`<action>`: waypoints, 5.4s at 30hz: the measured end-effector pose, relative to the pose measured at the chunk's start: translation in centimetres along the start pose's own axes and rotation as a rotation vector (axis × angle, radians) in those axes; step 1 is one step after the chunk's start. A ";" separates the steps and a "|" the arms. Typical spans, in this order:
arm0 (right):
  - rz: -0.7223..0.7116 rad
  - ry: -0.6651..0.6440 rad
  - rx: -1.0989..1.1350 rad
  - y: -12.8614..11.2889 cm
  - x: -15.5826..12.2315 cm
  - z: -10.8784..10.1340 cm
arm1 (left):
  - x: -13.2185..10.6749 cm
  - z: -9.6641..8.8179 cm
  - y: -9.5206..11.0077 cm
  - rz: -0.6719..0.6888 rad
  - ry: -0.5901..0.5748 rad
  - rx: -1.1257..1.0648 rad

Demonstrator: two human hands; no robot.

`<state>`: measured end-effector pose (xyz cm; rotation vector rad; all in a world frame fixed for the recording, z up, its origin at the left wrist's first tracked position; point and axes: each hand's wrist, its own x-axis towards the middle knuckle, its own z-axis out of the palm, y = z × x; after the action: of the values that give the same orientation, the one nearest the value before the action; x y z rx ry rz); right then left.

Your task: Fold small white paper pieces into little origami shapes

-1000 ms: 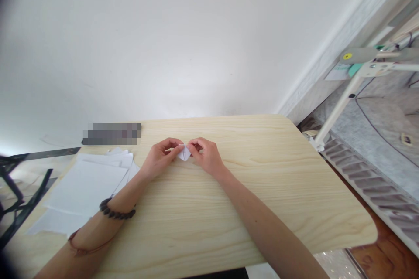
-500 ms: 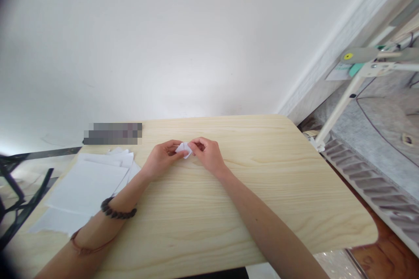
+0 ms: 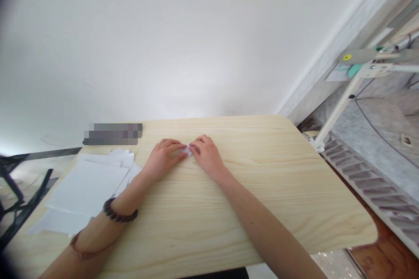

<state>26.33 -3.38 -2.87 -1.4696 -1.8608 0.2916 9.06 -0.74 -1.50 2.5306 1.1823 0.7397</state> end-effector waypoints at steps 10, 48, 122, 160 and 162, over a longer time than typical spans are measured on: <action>-0.073 -0.145 -0.004 0.5 0.0 -0.9 | 0.0 -0.2 0.5 -0.044 -0.043 0.079; 0.131 -0.081 0.329 -0.4 -0.7 -1.2 | 0.3 0.0 0.7 -0.228 -0.095 -0.553; 0.122 0.012 0.368 -1.2 -0.7 -0.6 | 0.2 -0.2 1.4 -0.314 0.033 -0.810; 0.172 0.105 0.498 -0.9 -0.6 -0.8 | 0.3 -0.7 1.0 -0.280 0.092 -0.746; 0.189 0.127 0.578 -0.8 -0.6 -0.9 | 0.4 -0.6 0.8 -0.311 0.112 -0.859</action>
<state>26.40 -4.38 -1.98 -1.2197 -1.3781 0.7401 9.46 -0.97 -0.51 1.5839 0.9615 1.0297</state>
